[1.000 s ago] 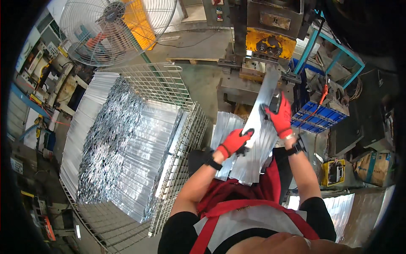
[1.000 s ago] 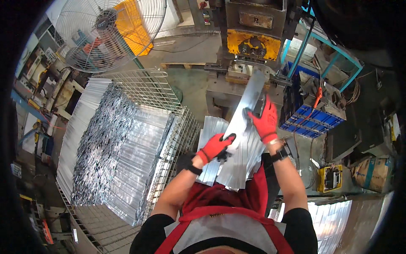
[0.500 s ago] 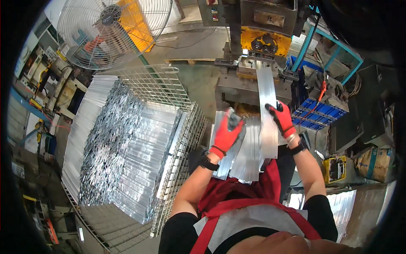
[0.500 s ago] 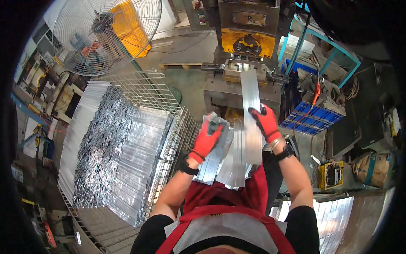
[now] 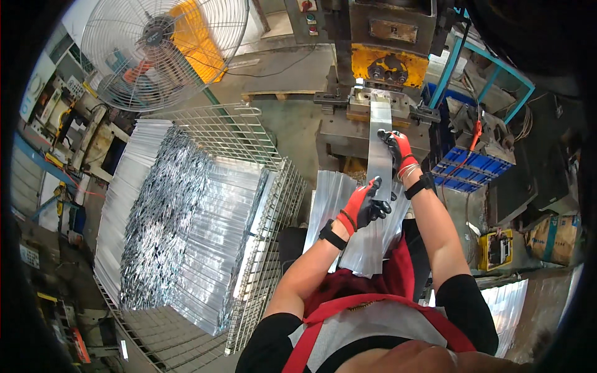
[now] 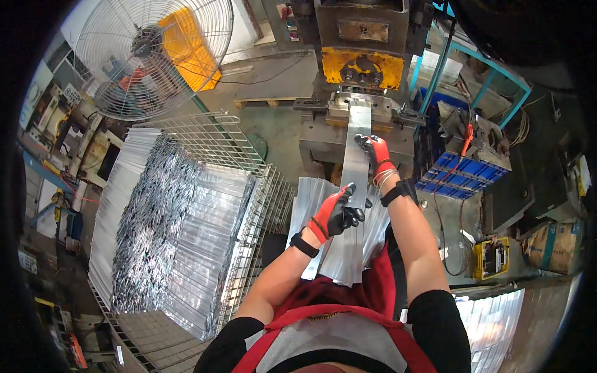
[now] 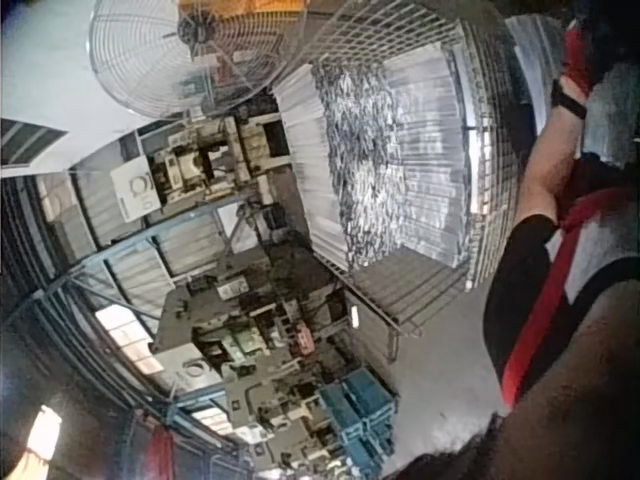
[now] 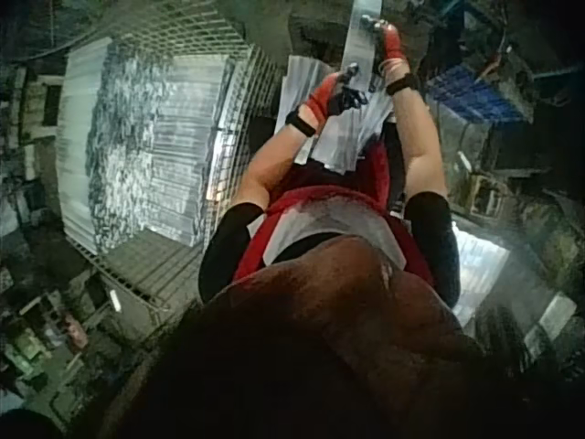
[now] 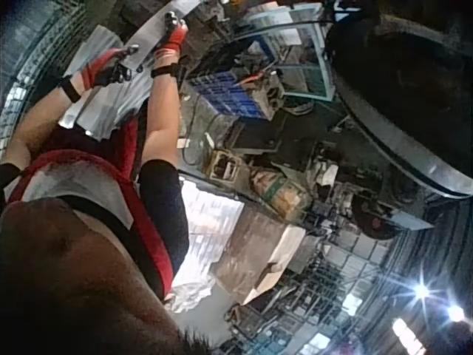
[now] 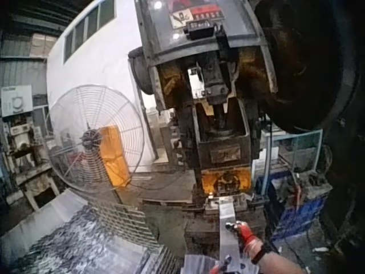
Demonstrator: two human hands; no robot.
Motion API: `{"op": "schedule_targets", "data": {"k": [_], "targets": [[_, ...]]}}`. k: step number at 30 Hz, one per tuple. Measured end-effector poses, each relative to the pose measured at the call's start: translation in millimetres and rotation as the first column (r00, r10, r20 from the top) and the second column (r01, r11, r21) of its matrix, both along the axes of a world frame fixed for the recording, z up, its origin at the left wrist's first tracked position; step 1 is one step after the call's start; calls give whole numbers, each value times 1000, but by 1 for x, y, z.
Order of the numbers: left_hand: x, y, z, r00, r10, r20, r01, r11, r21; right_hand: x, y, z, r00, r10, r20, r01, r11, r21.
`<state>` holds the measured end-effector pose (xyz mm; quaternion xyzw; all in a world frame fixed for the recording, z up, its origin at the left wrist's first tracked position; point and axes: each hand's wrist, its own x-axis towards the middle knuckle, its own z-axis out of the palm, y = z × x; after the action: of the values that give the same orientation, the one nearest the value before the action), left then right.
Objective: The person feeds metal strips into a machine to be pressed, removes them, and stacks them. They then use an air nozzle on the machine before gathering the stack and carrying it across the factory floor to a metal crate.
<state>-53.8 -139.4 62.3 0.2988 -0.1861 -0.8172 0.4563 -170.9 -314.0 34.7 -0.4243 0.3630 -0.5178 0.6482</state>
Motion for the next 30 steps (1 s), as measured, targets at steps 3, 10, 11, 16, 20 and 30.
{"op": "schedule_targets", "data": {"k": [3,10,11,16,20,30], "targets": [[2,1,-1,1000,7,31,-7,1000,-11,0,-4,-10,998,42,36,-40,997,-72],[1,2,0,999,38,11,-39,999,28,-2,-9,-18,998,9,68,-6,999,-51],[2,2,-3,999,44,15,-45,999,30,1,-5,-13,997,15,71,-11,999,-49],[-6,3,0,997,69,24,-70,997,32,-9,-2,-14,997,23,70,-24,1000,12],[3,4,-7,996,58,74,-61,997,46,9,13,4,987,4,-159,12,995,98],[4,22,-23,995,37,88,-29,996,-86,-8,13,-14,969,-26,-246,-48,956,-289]]}}
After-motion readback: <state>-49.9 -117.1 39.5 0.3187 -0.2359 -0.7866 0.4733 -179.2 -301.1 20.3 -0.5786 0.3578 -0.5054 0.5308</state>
